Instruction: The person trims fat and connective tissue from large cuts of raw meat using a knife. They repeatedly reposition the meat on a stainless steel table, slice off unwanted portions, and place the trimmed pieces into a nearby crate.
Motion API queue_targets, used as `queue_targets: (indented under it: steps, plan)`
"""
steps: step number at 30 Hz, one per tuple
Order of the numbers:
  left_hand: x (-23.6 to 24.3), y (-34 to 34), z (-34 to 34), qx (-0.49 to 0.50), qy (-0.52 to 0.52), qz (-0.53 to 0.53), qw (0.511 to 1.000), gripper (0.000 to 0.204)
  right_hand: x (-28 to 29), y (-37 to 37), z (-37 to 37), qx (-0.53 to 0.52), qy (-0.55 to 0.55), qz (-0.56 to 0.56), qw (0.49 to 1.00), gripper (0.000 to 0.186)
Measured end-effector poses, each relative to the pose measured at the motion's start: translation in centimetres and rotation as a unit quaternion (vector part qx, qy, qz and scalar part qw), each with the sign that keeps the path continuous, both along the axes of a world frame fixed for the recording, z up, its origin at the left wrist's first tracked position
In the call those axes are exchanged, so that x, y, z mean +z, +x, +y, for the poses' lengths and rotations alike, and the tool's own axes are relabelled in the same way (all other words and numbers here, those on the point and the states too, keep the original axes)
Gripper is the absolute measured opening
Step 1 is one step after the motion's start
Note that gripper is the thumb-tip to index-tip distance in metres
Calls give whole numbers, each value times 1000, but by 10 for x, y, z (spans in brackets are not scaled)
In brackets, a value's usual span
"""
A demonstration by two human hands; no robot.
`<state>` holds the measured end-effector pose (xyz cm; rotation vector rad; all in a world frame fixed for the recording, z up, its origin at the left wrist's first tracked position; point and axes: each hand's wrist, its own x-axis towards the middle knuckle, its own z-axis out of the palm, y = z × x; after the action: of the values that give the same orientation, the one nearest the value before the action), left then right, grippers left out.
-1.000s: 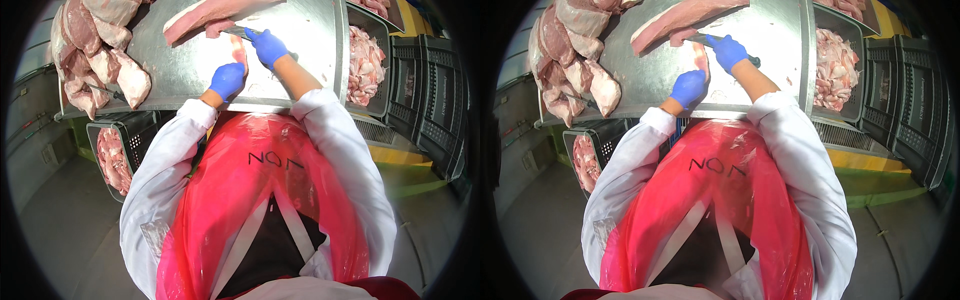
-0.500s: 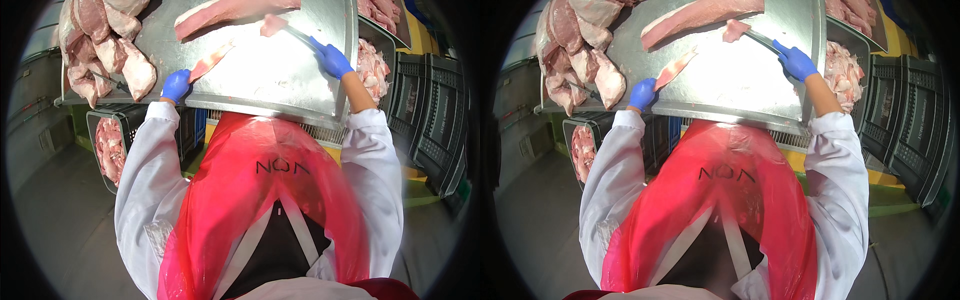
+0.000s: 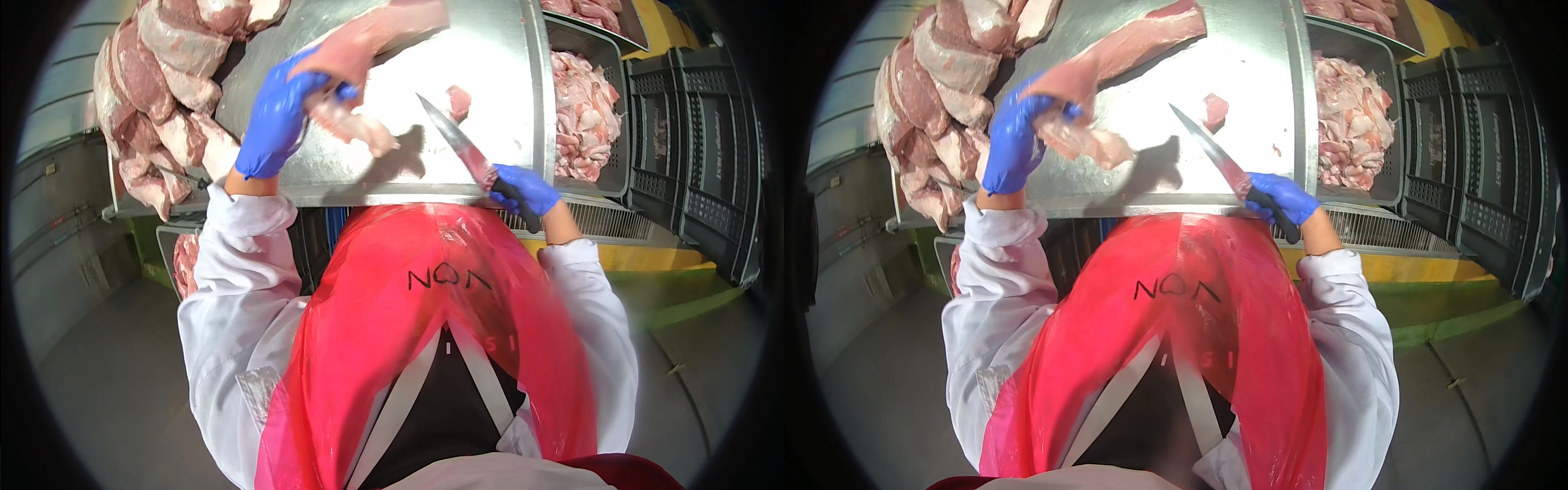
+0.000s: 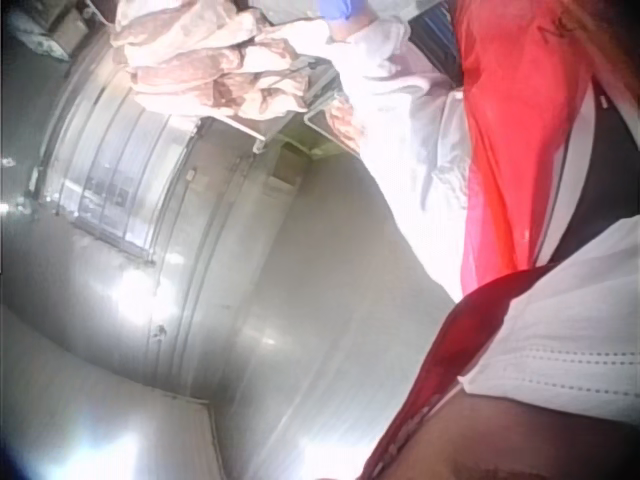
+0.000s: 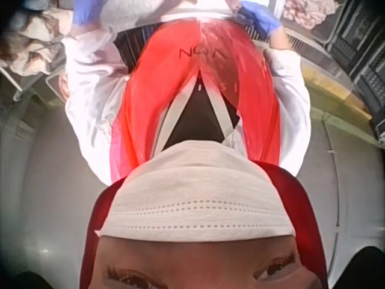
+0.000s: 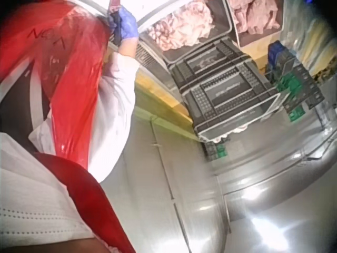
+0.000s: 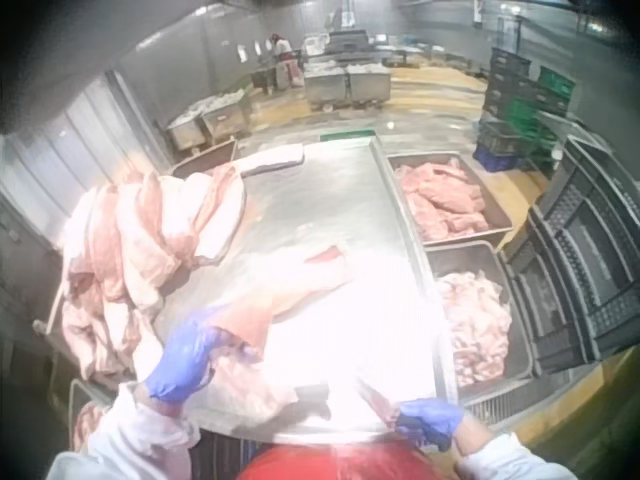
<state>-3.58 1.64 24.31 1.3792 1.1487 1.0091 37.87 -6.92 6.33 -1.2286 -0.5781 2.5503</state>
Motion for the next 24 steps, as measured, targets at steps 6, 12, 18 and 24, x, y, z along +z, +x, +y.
queue_targets:
  steps: [6, 12, 18, 24]
  plan:
    - [74, 194, 74, -188, -40, -179, 965, 34, 4, -9, -12, -42, 53, 52, 996, 35]
    - [-103, 164, 94, 102, 209, 180, 956, 22, 7, 50, -40, -216, 78, 13, 973, 33]
    - [-213, 180, -1, -4, 234, 492, 839, 30, -6, 88, -37, -374, 142, -85, 913, 32]
    - [-234, 65, -10, 62, 79, 435, 895, 29, -15, 16, 83, -280, 245, -145, 917, 25]
